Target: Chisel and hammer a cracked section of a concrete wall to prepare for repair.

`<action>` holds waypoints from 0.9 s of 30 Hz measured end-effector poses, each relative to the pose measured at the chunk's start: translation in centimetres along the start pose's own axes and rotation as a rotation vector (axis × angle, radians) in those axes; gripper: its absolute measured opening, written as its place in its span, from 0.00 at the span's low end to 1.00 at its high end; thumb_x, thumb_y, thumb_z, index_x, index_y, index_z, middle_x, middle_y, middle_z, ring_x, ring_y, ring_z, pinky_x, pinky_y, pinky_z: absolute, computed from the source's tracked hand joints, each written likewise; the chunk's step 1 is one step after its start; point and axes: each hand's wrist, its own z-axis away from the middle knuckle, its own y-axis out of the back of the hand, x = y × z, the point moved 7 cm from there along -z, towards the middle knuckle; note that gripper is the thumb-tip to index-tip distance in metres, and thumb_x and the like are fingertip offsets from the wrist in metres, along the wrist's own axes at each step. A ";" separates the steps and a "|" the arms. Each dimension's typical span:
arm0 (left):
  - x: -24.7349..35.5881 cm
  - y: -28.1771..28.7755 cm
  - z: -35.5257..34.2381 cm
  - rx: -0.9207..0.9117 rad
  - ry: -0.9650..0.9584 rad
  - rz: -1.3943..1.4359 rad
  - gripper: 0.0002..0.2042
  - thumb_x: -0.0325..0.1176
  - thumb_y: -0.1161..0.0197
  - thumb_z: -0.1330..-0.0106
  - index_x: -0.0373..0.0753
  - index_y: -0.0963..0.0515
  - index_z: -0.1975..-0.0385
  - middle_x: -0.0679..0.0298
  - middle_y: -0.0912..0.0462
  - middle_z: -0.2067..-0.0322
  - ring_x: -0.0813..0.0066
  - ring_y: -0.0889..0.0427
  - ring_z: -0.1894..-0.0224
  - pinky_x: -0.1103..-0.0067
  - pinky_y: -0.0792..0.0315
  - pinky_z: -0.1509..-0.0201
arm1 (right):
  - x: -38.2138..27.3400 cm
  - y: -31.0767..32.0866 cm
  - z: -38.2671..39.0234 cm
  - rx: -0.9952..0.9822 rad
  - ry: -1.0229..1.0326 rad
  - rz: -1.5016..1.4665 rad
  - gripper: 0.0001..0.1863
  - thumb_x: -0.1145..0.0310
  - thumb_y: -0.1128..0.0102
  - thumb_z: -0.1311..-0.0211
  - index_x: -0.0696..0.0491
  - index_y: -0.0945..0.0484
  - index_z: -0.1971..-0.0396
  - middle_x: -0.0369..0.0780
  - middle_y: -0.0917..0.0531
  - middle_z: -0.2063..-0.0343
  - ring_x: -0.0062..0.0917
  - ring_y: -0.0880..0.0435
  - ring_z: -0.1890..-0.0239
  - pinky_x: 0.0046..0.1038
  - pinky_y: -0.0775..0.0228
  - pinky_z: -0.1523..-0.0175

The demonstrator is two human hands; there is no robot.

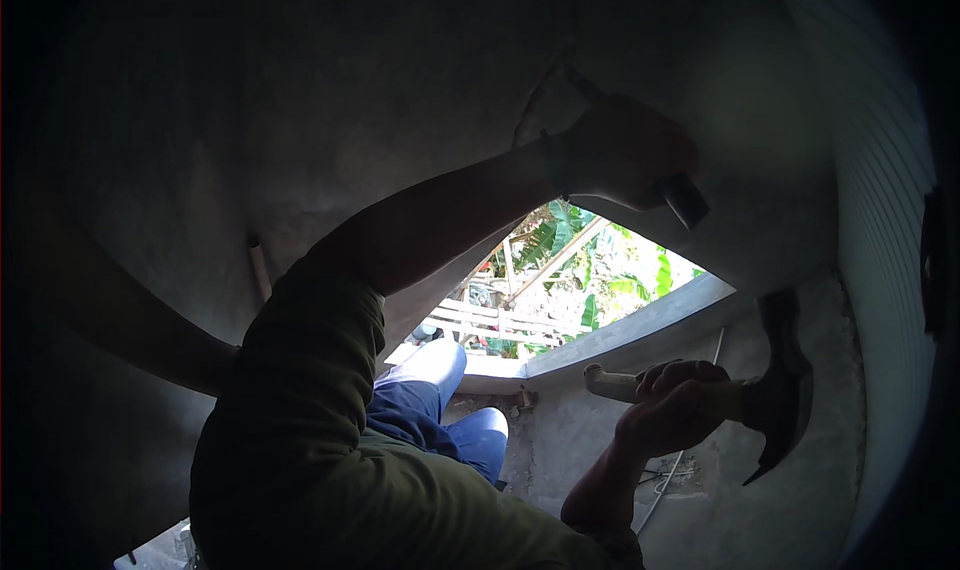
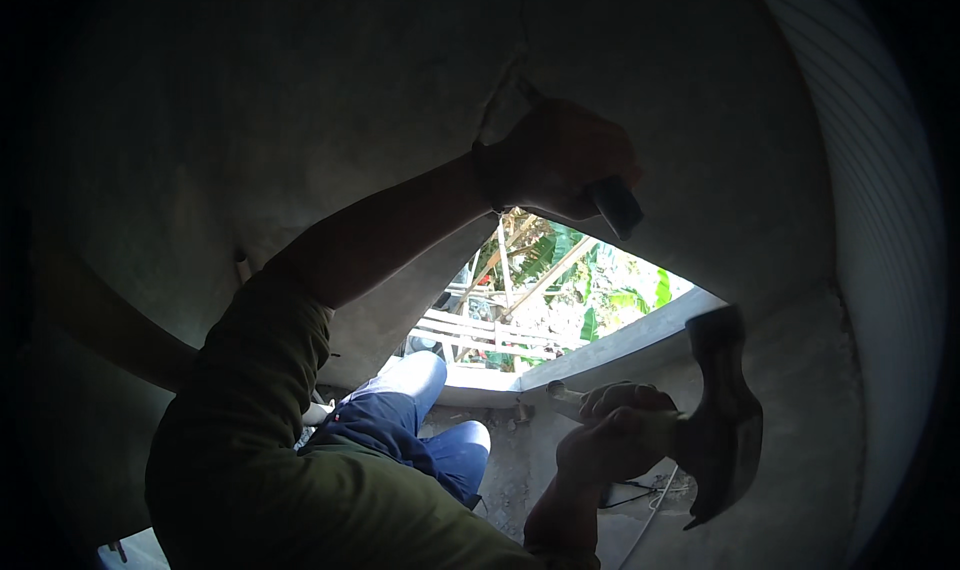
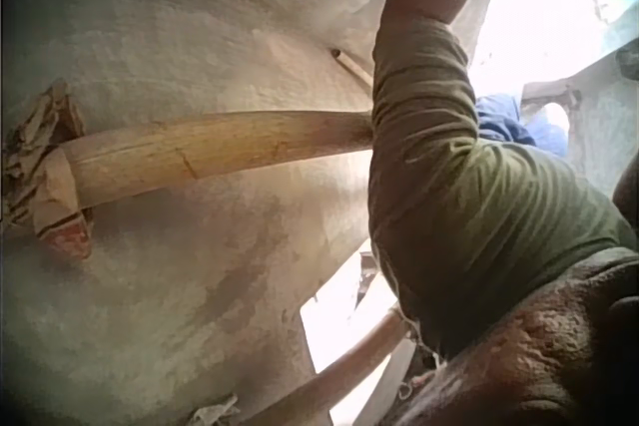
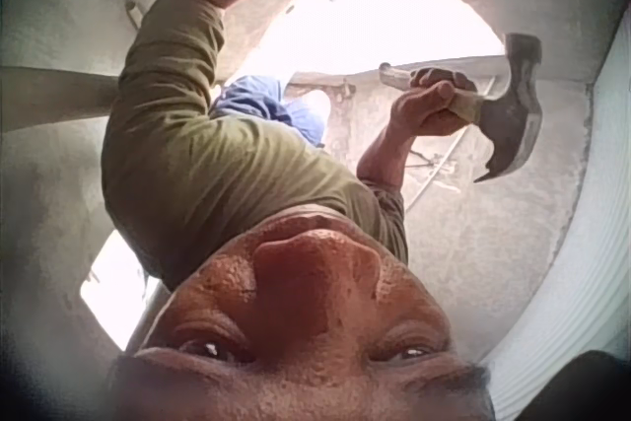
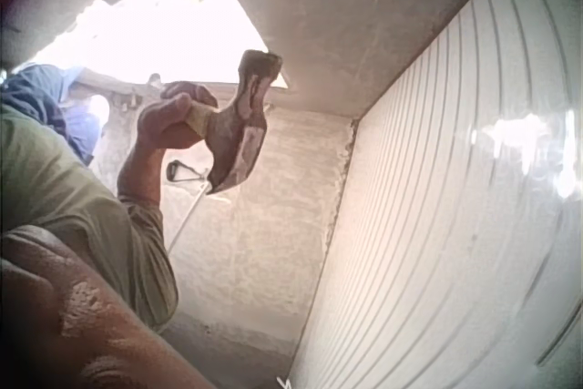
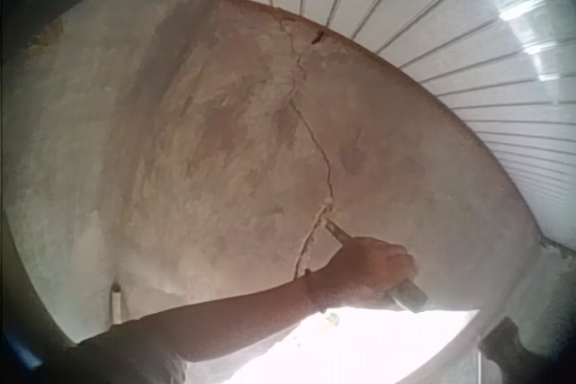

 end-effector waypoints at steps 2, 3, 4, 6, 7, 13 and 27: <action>-0.1 -0.4 0.3 -0.081 0.050 -0.006 0.04 0.36 0.38 0.51 0.48 0.24 0.76 0.68 0.23 0.76 0.69 0.20 0.71 0.71 0.26 0.70 | -0.2 0.9 0.5 -0.015 0.052 -0.246 0.18 0.57 0.49 0.35 0.57 0.36 0.61 0.36 0.32 0.84 0.17 0.36 0.88 0.19 0.42 0.84; -0.4 -1.0 0.5 -0.162 0.100 -0.013 0.07 0.38 0.39 0.53 0.50 0.23 0.73 0.68 0.22 0.73 0.68 0.19 0.67 0.70 0.25 0.66 | 0.5 0.5 0.7 -0.013 0.053 -0.245 0.18 0.57 0.49 0.35 0.57 0.36 0.61 0.36 0.32 0.84 0.17 0.36 0.88 0.19 0.42 0.84; -0.4 -1.4 0.4 -0.165 0.096 -0.003 0.07 0.38 0.39 0.53 0.50 0.23 0.73 0.68 0.22 0.73 0.68 0.19 0.67 0.70 0.25 0.66 | 1.6 -0.3 1.0 -0.023 0.038 -0.117 0.16 0.59 0.49 0.36 0.57 0.36 0.61 0.36 0.32 0.84 0.17 0.36 0.88 0.19 0.42 0.84; -0.6 -1.0 0.5 -0.034 0.050 -0.015 0.06 0.38 0.35 0.54 0.47 0.25 0.79 0.69 0.24 0.78 0.70 0.21 0.75 0.72 0.26 0.73 | 4.0 -2.0 0.3 -0.314 0.024 0.525 0.12 0.66 0.47 0.38 0.57 0.35 0.61 0.34 0.32 0.85 0.13 0.36 0.88 0.18 0.42 0.84; -0.8 -1.1 0.7 -0.031 0.045 -0.022 0.06 0.38 0.35 0.54 0.47 0.25 0.79 0.69 0.24 0.78 0.70 0.21 0.75 0.72 0.26 0.73 | 4.2 -2.0 -0.1 -0.308 0.069 0.551 0.11 0.70 0.46 0.39 0.57 0.35 0.60 0.33 0.32 0.85 0.12 0.37 0.88 0.17 0.43 0.83; 1.5 -1.0 -2.1 -0.078 -0.040 -0.023 0.10 0.38 0.34 0.58 0.49 0.24 0.73 0.69 0.23 0.75 0.71 0.20 0.73 0.73 0.25 0.71 | 1.7 -0.7 0.4 -0.030 -0.095 -0.011 0.12 0.68 0.49 0.38 0.57 0.37 0.59 0.33 0.33 0.87 0.14 0.37 0.89 0.18 0.42 0.83; -3.1 2.2 -3.4 0.206 0.008 -0.150 0.12 0.35 0.32 0.60 0.48 0.23 0.72 0.68 0.21 0.74 0.69 0.19 0.73 0.75 0.24 0.71 | 0.4 -1.4 -1.2 -0.045 -0.051 0.023 0.15 0.64 0.52 0.36 0.59 0.37 0.58 0.33 0.34 0.88 0.15 0.37 0.88 0.17 0.43 0.83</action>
